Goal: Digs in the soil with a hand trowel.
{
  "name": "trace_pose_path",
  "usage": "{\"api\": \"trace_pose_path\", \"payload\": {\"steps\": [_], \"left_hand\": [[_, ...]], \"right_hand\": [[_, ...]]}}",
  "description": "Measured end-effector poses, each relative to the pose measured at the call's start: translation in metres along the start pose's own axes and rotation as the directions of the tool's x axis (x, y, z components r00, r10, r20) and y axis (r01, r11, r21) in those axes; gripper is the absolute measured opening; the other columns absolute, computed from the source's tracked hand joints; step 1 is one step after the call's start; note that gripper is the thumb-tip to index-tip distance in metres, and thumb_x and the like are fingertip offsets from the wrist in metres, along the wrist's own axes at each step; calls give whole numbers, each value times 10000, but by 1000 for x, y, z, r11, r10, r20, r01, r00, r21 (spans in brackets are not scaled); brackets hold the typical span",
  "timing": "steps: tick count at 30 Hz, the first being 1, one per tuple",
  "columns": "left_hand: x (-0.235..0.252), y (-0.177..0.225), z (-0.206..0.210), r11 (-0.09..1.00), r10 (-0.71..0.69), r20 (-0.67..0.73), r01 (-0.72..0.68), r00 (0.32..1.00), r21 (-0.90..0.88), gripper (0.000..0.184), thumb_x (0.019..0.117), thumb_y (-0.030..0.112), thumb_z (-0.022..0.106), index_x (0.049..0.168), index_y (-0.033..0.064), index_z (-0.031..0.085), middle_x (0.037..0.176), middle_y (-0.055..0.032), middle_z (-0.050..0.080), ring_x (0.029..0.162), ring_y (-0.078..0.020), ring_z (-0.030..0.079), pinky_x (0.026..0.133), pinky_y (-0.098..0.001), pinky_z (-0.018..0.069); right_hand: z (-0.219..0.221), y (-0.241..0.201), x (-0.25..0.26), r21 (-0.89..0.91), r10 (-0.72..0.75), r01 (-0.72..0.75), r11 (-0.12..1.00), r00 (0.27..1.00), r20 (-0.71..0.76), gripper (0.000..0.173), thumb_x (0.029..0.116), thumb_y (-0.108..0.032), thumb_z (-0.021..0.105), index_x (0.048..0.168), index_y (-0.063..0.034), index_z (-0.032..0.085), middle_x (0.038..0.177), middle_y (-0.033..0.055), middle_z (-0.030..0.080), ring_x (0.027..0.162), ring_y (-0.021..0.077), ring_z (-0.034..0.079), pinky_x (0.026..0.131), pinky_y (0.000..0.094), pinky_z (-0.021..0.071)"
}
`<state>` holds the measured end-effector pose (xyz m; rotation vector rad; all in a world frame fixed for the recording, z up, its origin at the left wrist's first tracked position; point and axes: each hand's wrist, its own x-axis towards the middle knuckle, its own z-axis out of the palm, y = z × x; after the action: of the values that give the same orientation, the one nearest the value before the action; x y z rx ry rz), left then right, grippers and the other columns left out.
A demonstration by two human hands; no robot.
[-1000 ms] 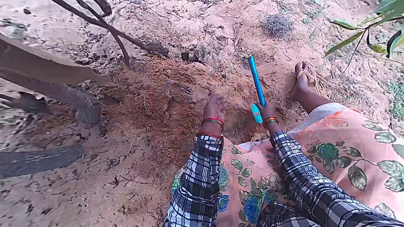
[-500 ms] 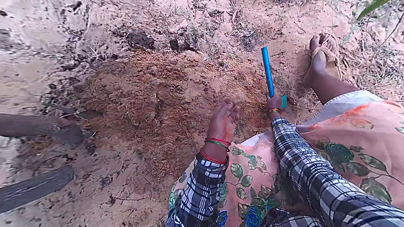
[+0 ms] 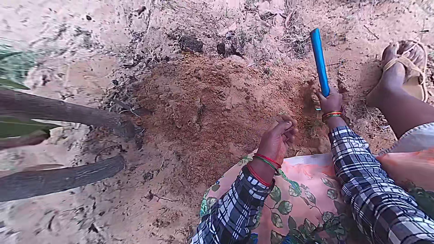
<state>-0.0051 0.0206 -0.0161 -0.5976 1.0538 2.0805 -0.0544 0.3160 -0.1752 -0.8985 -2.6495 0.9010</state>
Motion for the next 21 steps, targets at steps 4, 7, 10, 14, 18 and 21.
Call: {"api": "trace_pose_path", "payload": {"steps": [4,7,10,14,18,21], "left_hand": [[-1,-3,-5,996,25,67,-30,997,84,182,1065,77,479,1210,64,589,971,-64,651,707,-95,615,621,-204,513],[3,-1,-7,995,40,28,-43,999,90,192,1071,98,482,1234,65,579,1000,-61,641,720,-99,609,630,-211,510],[5,2,-9,996,63,-20,-62,998,58,180,1064,94,497,1223,68,578,992,-60,635,733,-99,609,657,-212,518],[13,4,-20,985,161,-61,-157,985,65,309,1076,155,492,1368,71,546,1180,-99,610,870,-140,596,750,-275,496],[10,14,-23,984,170,-110,-175,979,-35,251,1071,138,485,1306,93,559,1086,-60,604,776,-116,561,679,-248,475],[3,10,-19,985,156,-64,-160,986,-66,199,1061,117,490,1239,106,581,1001,-42,610,680,-89,550,587,-207,465]], "right_hand": [[-1,-100,26,54,-206,201,978,969,133,509,1004,-411,669,1191,62,647,1007,292,683,945,450,670,878,663,484],[4,-202,32,161,-471,447,880,865,171,492,996,-393,679,1219,45,656,995,233,700,903,362,681,872,581,512],[16,-313,30,160,-603,581,798,769,213,438,1008,-348,652,1272,0,645,1073,198,712,989,333,693,926,544,520],[27,-386,41,-98,-500,586,804,756,423,544,983,-415,688,1285,34,632,1281,262,652,1243,428,614,1039,633,462],[20,-340,13,-79,-475,539,839,795,378,518,995,-428,675,1225,35,647,1145,266,687,1107,440,661,955,650,490],[7,-270,-8,-19,-376,409,912,856,356,512,998,-417,683,1207,48,650,1060,267,689,1009,429,671,920,643,488]]}}
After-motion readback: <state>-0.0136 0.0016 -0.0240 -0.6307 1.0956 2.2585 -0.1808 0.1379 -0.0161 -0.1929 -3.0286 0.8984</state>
